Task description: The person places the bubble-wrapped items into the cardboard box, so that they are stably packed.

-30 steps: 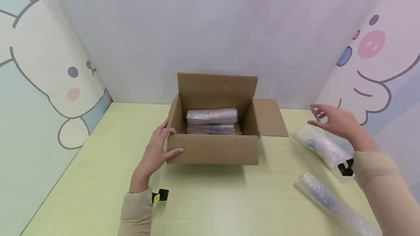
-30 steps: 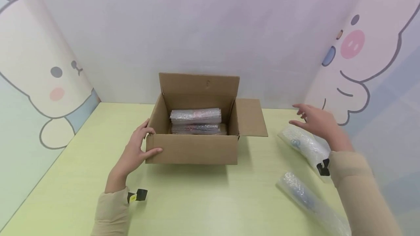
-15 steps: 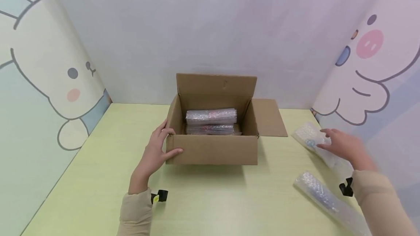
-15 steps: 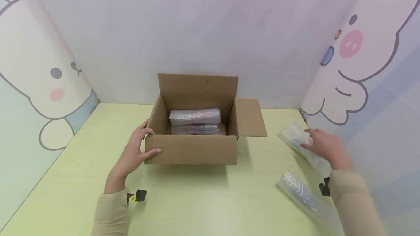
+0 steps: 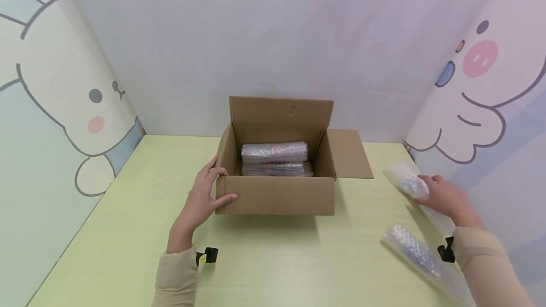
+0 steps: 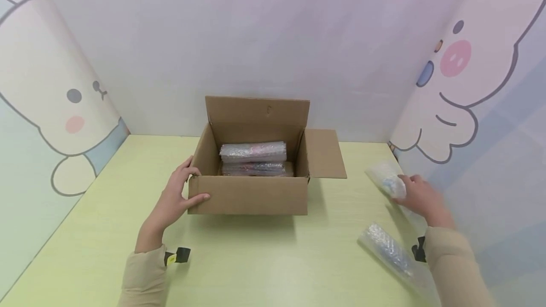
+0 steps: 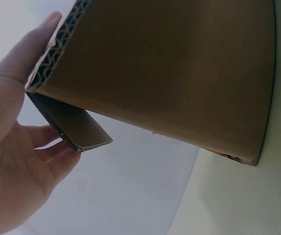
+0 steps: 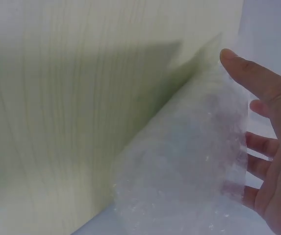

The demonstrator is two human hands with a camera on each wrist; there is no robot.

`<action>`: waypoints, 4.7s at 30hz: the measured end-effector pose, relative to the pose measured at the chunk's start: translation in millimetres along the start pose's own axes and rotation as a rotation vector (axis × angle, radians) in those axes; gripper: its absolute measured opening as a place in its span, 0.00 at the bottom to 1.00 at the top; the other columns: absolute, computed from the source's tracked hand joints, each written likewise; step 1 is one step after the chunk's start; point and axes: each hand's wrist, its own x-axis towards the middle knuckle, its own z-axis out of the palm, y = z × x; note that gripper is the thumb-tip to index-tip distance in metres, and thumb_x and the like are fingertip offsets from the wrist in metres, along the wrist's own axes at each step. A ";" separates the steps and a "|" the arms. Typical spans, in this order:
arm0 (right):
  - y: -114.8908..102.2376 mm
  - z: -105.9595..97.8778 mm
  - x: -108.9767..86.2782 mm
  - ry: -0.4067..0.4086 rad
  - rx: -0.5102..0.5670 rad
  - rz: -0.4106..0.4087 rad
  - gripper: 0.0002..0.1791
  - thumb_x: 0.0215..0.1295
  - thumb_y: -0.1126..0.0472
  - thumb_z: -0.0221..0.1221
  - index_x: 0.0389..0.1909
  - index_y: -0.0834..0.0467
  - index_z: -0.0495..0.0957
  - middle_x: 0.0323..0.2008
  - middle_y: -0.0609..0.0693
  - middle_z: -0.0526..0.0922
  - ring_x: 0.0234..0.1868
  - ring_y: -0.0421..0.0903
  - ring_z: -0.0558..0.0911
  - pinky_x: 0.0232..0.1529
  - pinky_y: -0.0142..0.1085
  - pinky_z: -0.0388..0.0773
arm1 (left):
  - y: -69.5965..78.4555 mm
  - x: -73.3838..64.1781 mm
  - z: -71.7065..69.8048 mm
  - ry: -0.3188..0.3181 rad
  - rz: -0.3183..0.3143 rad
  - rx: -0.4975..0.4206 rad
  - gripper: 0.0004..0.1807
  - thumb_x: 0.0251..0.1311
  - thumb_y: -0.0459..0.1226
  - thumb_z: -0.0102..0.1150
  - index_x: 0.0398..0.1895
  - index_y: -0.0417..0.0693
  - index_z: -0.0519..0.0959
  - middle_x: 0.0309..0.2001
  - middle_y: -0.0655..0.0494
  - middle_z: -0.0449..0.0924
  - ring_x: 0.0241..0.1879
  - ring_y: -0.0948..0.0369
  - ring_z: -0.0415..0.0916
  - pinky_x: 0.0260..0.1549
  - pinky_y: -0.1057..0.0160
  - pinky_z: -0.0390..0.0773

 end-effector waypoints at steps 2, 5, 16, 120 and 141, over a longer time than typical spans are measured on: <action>1.7 2.4 -0.8 -0.003 0.021 0.006 0.47 0.54 0.41 0.66 0.64 0.69 0.62 0.53 0.78 0.68 0.51 0.74 0.71 0.40 0.66 0.72 | 0.0 0.0 0.2 -0.002 -0.004 -0.001 0.29 0.48 0.41 0.74 0.49 0.49 0.67 0.74 0.36 0.51 0.71 0.37 0.53 0.60 0.33 0.66; 3.9 5.2 -2.0 -0.009 0.044 0.021 0.48 0.53 0.44 0.67 0.65 0.71 0.60 0.54 0.79 0.66 0.52 0.75 0.69 0.43 0.67 0.71 | 0.0 0.0 0.2 -0.005 -0.008 -0.003 0.29 0.48 0.41 0.74 0.49 0.49 0.67 0.74 0.36 0.51 0.71 0.37 0.53 0.60 0.33 0.66; -2.4 12.4 -0.6 0.092 0.126 -0.195 0.42 0.48 0.54 0.72 0.61 0.68 0.67 0.55 0.75 0.69 0.52 0.72 0.73 0.47 0.64 0.72 | -0.2 0.0 -1.1 -0.006 -0.017 -0.018 0.29 0.48 0.41 0.74 0.49 0.49 0.68 0.75 0.37 0.50 0.71 0.37 0.53 0.60 0.33 0.65; -347.3 -107.9 69.9 -0.104 -0.227 -0.803 0.34 0.65 0.56 0.61 0.71 0.44 0.62 0.70 0.51 0.67 0.66 0.55 0.71 0.60 0.50 0.74 | 1.2 0.4 -0.2 -0.056 -0.032 -0.047 0.59 0.52 0.44 0.72 0.78 0.51 0.40 0.77 0.43 0.47 0.74 0.43 0.48 0.68 0.37 0.56; -342.5 -118.7 64.8 -0.188 -0.145 -0.722 0.37 0.64 0.52 0.62 0.72 0.46 0.60 0.71 0.49 0.65 0.67 0.52 0.70 0.59 0.49 0.75 | 1.7 2.2 0.1 -0.056 -0.011 -0.069 0.59 0.50 0.44 0.73 0.78 0.51 0.42 0.76 0.44 0.49 0.74 0.43 0.49 0.67 0.36 0.56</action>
